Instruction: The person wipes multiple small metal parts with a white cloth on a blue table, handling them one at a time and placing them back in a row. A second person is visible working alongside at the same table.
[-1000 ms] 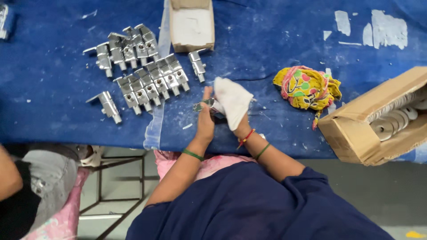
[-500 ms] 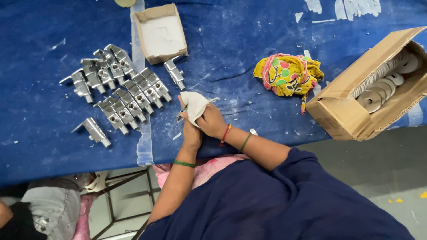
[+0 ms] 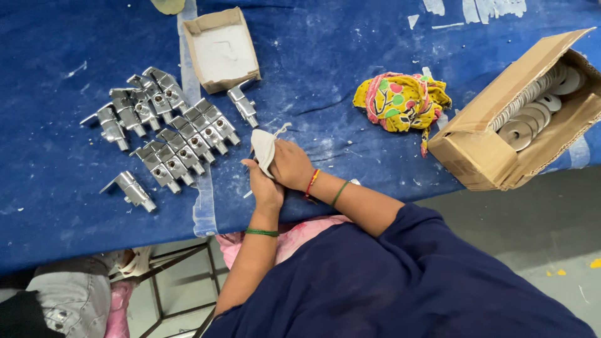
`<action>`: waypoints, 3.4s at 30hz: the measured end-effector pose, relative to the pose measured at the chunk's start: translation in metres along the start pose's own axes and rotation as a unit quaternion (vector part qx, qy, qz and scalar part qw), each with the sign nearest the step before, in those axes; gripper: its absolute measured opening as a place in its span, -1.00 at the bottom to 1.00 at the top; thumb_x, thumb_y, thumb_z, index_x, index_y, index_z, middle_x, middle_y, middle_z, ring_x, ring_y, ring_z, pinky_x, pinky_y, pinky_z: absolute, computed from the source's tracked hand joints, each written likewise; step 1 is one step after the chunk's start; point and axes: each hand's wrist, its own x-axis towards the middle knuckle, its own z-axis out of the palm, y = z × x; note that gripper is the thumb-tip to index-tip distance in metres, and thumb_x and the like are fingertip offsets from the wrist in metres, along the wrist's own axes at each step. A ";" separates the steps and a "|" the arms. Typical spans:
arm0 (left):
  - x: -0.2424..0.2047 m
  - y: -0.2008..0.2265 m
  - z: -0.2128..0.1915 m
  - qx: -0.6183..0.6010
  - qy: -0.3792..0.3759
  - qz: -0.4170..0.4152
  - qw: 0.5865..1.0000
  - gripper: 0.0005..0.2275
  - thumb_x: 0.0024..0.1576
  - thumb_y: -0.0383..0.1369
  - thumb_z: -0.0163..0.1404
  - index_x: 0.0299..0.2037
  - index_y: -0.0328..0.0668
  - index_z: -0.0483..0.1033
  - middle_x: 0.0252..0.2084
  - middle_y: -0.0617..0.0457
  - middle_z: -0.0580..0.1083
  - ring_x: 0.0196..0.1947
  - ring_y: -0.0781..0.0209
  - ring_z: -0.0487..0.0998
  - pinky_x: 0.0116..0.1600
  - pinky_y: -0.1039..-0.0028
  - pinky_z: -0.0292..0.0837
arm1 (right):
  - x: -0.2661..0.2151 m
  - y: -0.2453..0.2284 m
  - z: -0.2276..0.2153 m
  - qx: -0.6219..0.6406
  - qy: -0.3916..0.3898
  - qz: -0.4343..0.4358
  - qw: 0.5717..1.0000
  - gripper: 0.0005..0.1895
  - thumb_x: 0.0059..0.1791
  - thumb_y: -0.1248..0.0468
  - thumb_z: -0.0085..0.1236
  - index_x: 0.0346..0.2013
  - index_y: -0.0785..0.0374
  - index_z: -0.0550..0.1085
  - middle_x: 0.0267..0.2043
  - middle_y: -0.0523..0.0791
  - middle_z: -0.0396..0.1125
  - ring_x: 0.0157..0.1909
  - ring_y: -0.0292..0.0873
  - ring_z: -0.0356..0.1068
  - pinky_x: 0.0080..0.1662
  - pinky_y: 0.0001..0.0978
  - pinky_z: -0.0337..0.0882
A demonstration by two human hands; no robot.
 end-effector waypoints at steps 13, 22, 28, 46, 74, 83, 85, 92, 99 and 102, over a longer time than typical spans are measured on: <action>0.009 -0.006 -0.020 -0.046 -0.044 0.016 0.998 -0.26 0.27 0.17 -0.32 0.45 -0.33 0.13 0.43 -0.10 0.28 0.41 0.00 0.28 0.52 0.16 0.11 | -0.006 -0.014 -0.035 0.085 -0.113 -0.007 0.990 -0.58 0.01 0.19 0.00 0.13 0.28 0.43 0.08 0.14 0.35 0.09 0.23 0.33 0.15 -0.01 0.32; 0.006 0.001 -0.007 -0.026 -0.021 0.009 0.999 -0.30 0.28 0.13 -0.27 0.50 -0.21 0.06 0.41 -0.12 0.25 0.40 -0.03 0.27 0.51 0.14 0.12 | -0.011 0.011 -0.016 0.112 -0.067 0.018 0.991 -0.52 0.07 0.29 -0.12 0.30 0.35 0.31 0.27 0.20 0.29 0.31 0.27 0.25 0.31 0.00 0.22; 0.001 0.010 -0.003 -0.062 -0.016 0.019 0.998 -0.26 0.23 0.18 -0.28 0.50 -0.17 0.03 0.45 -0.21 0.22 0.43 -0.10 0.24 0.53 0.12 0.07 | -0.004 0.007 -0.008 0.050 -0.071 0.046 0.995 -0.57 0.08 0.24 -0.05 0.24 0.30 0.36 0.18 0.13 0.36 0.19 0.22 0.36 0.19 -0.02 0.36; -0.009 0.028 0.001 -0.158 -0.063 -0.011 0.985 -0.21 0.21 0.22 -0.22 0.55 -0.05 -0.06 0.53 -0.13 0.12 0.45 -0.27 0.20 0.52 -0.06 0.10 | -0.020 -0.005 -0.018 -0.031 -0.064 -0.086 0.994 -0.47 0.05 0.14 0.09 0.20 0.45 0.36 0.16 0.19 0.30 0.07 0.23 0.32 0.12 0.03 0.30; -0.002 0.005 0.002 0.140 0.060 -0.066 0.986 -0.49 0.34 0.12 -0.26 -0.13 -0.28 0.38 -0.44 0.01 0.44 -0.62 0.26 0.49 -0.58 0.47 0.42 | -0.032 0.037 -0.046 0.664 -0.027 0.264 0.699 -0.51 0.12 0.30 -0.16 0.35 0.37 0.28 0.28 0.04 0.33 0.26 0.06 0.38 0.25 -0.06 0.39; 0.001 0.007 0.021 0.284 0.022 -0.072 0.956 -0.64 0.35 -0.05 -0.28 -0.17 -0.20 0.39 -0.49 0.02 0.47 -0.72 0.30 0.43 -0.66 0.49 0.34 | -0.086 0.079 -0.042 0.456 -0.029 0.259 0.851 -0.73 0.16 0.44 -0.04 0.13 0.48 0.46 0.08 -0.04 0.45 0.08 -0.16 0.45 0.12 -0.33 0.43; -0.001 0.009 0.023 0.322 0.001 -0.063 0.945 -0.63 0.37 -0.07 -0.28 -0.19 -0.23 0.38 -0.48 0.01 0.47 -0.71 0.29 0.44 -0.65 0.49 0.37 | -0.086 0.091 -0.047 0.476 0.019 0.270 0.837 -0.74 0.16 0.44 -0.02 0.12 0.46 0.49 0.04 -0.05 0.47 -0.02 -0.20 0.44 0.00 -0.39 0.38; -0.013 0.018 0.025 0.372 -0.045 -0.074 0.924 -0.66 0.35 -0.11 -0.26 -0.19 -0.24 0.40 -0.49 -0.03 0.47 -0.70 0.25 0.49 -0.63 0.46 0.39 | -0.060 0.104 -0.069 0.409 -0.099 0.272 0.865 -0.77 0.11 0.40 -0.03 -0.02 0.41 0.55 -0.11 -0.05 0.49 -0.17 -0.26 0.45 -0.12 -0.43 0.41; -0.006 -0.012 0.006 0.496 -0.114 0.126 0.851 -0.68 0.42 -0.19 -0.21 0.08 -0.27 0.48 -0.21 -0.17 0.58 -0.33 -0.07 0.61 -0.27 0.26 0.53 | -0.051 0.099 -0.039 0.330 -0.202 0.225 0.894 -0.73 0.13 0.34 -0.07 0.04 0.36 0.51 -0.11 -0.17 0.44 -0.11 -0.34 0.40 -0.08 -0.49 0.41; -0.006 -0.016 0.000 0.520 -0.133 0.176 0.825 -0.71 0.42 -0.23 -0.19 0.09 -0.27 0.50 -0.20 -0.23 0.61 -0.27 -0.13 0.62 -0.20 0.22 0.52 | -0.036 0.098 -0.020 0.382 -0.174 0.291 0.860 -0.66 0.13 0.29 -0.14 0.17 0.23 0.43 -0.03 -0.26 0.41 -0.06 -0.40 0.38 -0.03 -0.53 0.40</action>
